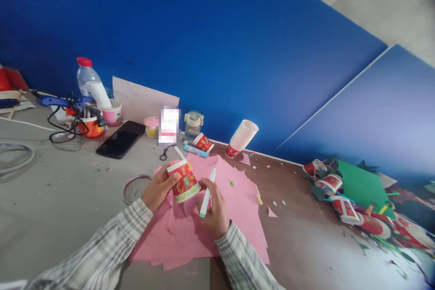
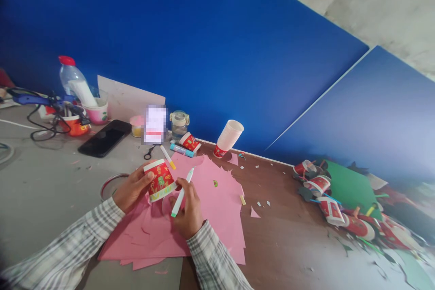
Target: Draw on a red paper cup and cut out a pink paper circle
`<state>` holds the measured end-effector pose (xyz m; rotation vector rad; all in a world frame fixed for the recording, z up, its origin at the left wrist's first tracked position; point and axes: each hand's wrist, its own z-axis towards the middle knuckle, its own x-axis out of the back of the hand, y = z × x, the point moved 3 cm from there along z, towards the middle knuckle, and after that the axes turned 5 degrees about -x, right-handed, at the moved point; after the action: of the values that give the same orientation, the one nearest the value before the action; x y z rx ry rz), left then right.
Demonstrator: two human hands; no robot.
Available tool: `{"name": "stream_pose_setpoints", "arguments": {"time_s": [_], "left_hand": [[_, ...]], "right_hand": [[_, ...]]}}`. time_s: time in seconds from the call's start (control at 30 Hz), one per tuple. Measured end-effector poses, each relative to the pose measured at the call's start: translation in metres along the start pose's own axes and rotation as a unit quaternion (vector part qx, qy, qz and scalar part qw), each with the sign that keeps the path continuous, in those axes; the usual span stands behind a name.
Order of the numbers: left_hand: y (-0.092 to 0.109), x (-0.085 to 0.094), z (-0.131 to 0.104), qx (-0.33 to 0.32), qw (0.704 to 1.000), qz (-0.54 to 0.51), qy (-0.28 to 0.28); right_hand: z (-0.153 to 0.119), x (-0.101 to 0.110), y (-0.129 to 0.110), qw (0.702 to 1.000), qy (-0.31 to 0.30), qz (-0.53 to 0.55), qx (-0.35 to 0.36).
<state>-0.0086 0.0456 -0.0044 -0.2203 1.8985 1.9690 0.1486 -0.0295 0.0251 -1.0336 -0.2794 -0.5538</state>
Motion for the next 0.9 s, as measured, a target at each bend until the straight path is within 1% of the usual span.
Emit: {"name": "stream_pose_setpoints", "arguments": {"time_s": [0.07, 0.13, 0.2, 0.4, 0.53, 0.6, 0.67, 0.77, 0.83, 0.9], "left_hand": [[0.000, -0.002, -0.001, 0.015, 1.000, -0.024, -0.006], [0.000, -0.003, -0.003, 0.038, 0.999, -0.035, 0.001], [-0.001, -0.002, -0.003, 0.057, 0.998, -0.041, 0.006], [-0.004, -0.001, -0.003, 0.071, 0.993, -0.090, 0.027], [0.001, -0.004, -0.002, 0.073, 0.991, -0.106, 0.035], [0.003, -0.003, -0.001, 0.070, 0.991, -0.101, 0.044], [0.003, 0.000, 0.001, 0.059, 0.993, -0.083, 0.066], [0.001, 0.005, 0.003, 0.030, 0.994, -0.038, 0.101], [0.000, 0.007, 0.004, 0.010, 0.994, -0.017, 0.104], [0.003, 0.008, 0.004, -0.012, 0.995, 0.001, 0.097]], "right_hand": [[0.000, 0.005, 0.000, 0.999, 0.040, 0.004, 0.001], [-0.002, 0.011, -0.001, 0.996, 0.088, 0.021, 0.002], [-0.004, 0.015, -0.004, 0.992, 0.116, 0.044, 0.006], [-0.006, 0.013, -0.006, 0.993, 0.105, 0.058, 0.013], [-0.002, 0.011, 0.002, 0.991, 0.126, 0.049, -0.012], [-0.001, 0.011, 0.006, 0.990, 0.128, 0.044, -0.024], [0.001, 0.012, 0.010, 0.990, 0.135, 0.037, -0.034], [0.006, 0.021, 0.017, 0.983, 0.175, 0.030, -0.044], [0.010, 0.031, 0.022, 0.976, 0.210, 0.031, -0.050], [0.013, 0.039, 0.025, 0.971, 0.230, 0.042, -0.055]]}}
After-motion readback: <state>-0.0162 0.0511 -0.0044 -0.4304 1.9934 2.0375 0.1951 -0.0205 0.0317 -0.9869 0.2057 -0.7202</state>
